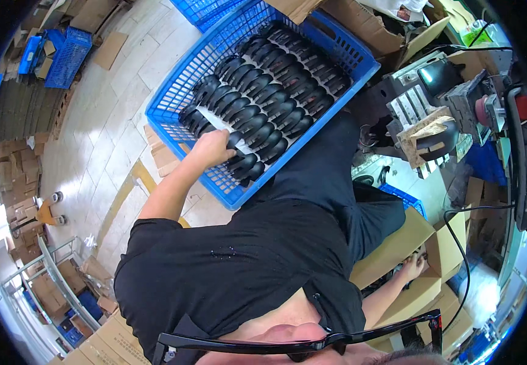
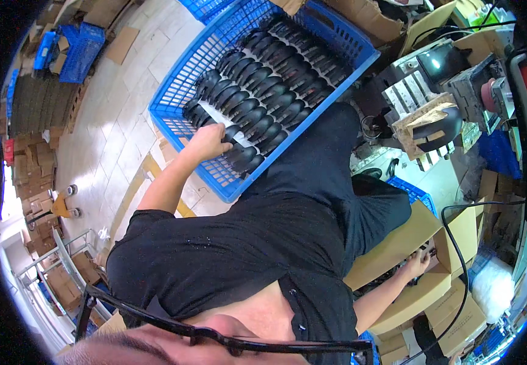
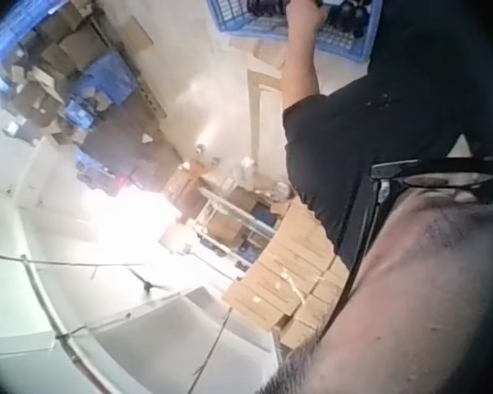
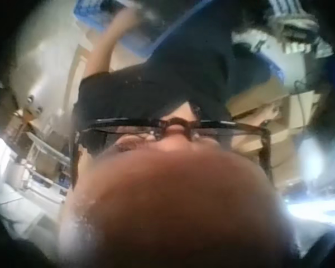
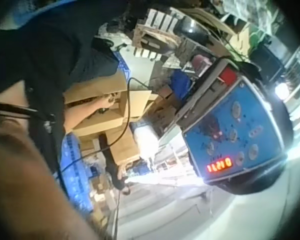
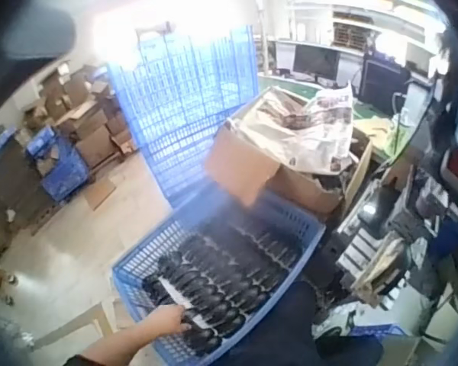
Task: Assembling and processing electronic parts using a manual press machine in a factory setting.
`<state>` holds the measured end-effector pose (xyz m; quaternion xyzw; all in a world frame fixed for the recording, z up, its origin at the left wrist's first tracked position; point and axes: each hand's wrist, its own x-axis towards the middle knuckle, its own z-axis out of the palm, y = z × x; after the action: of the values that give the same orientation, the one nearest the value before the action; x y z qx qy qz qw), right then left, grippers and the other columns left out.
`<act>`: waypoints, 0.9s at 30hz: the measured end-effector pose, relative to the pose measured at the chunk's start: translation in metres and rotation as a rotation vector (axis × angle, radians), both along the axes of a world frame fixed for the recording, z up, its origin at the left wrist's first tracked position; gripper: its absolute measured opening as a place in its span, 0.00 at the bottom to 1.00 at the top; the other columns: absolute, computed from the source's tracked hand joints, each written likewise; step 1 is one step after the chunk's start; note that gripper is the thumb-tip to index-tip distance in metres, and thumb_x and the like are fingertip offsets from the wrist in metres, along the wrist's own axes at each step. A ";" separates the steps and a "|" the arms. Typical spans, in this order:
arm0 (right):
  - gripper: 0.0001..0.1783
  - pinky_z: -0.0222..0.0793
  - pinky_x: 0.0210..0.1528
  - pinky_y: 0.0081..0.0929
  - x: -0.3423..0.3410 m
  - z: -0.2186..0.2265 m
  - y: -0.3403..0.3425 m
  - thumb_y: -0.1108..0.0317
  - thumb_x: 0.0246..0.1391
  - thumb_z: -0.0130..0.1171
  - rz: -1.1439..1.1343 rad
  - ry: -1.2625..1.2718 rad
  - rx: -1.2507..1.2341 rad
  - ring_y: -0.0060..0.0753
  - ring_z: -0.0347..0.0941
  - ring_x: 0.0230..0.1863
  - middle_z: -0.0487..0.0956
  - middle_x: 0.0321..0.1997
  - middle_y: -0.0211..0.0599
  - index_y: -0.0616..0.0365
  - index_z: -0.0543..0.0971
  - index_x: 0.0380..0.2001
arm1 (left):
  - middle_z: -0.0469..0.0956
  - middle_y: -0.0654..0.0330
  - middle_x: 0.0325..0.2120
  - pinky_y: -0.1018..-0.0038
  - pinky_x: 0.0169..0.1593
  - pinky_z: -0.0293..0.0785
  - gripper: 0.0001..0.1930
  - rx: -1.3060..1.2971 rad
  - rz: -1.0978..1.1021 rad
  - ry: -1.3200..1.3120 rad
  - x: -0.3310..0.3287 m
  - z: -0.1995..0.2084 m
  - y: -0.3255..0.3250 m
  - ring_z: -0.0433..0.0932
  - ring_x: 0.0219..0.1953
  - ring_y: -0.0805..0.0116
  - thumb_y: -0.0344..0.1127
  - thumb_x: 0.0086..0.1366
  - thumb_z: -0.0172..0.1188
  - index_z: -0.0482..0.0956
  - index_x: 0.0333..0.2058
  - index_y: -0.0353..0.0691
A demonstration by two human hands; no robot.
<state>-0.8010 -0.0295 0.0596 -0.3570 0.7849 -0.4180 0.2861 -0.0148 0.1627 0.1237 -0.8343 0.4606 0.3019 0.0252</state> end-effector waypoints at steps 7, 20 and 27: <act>0.20 0.69 0.27 0.24 -0.025 -0.038 0.100 0.81 0.56 0.67 -0.116 -0.104 0.511 0.25 0.78 0.30 0.82 0.35 0.33 0.65 0.82 0.53 | 0.84 0.43 0.45 0.52 0.55 0.82 0.25 0.119 -0.152 -0.048 -0.016 -0.058 0.018 0.85 0.49 0.41 0.44 0.57 0.76 0.81 0.46 0.32; 0.22 0.66 0.24 0.25 -0.025 -0.052 0.135 0.85 0.53 0.66 0.099 -0.227 0.826 0.26 0.76 0.26 0.81 0.31 0.31 0.65 0.82 0.53 | 0.85 0.45 0.38 0.53 0.48 0.82 0.22 -0.122 -0.129 -0.165 -0.028 -0.026 -0.035 0.86 0.44 0.44 0.52 0.67 0.68 0.81 0.40 0.35; 0.23 0.65 0.22 0.26 -0.063 -0.030 0.133 0.87 0.51 0.65 0.209 -0.143 0.893 0.26 0.75 0.24 0.81 0.30 0.30 0.65 0.82 0.52 | 0.84 0.47 0.37 0.51 0.47 0.81 0.19 -0.271 -0.072 -0.124 -0.036 0.007 -0.073 0.86 0.43 0.44 0.50 0.67 0.68 0.81 0.37 0.37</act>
<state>-0.8641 0.1035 0.0300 -0.2461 0.8263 -0.0316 0.5057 -0.0508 0.0902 0.1305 -0.8301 0.5242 0.1839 -0.0483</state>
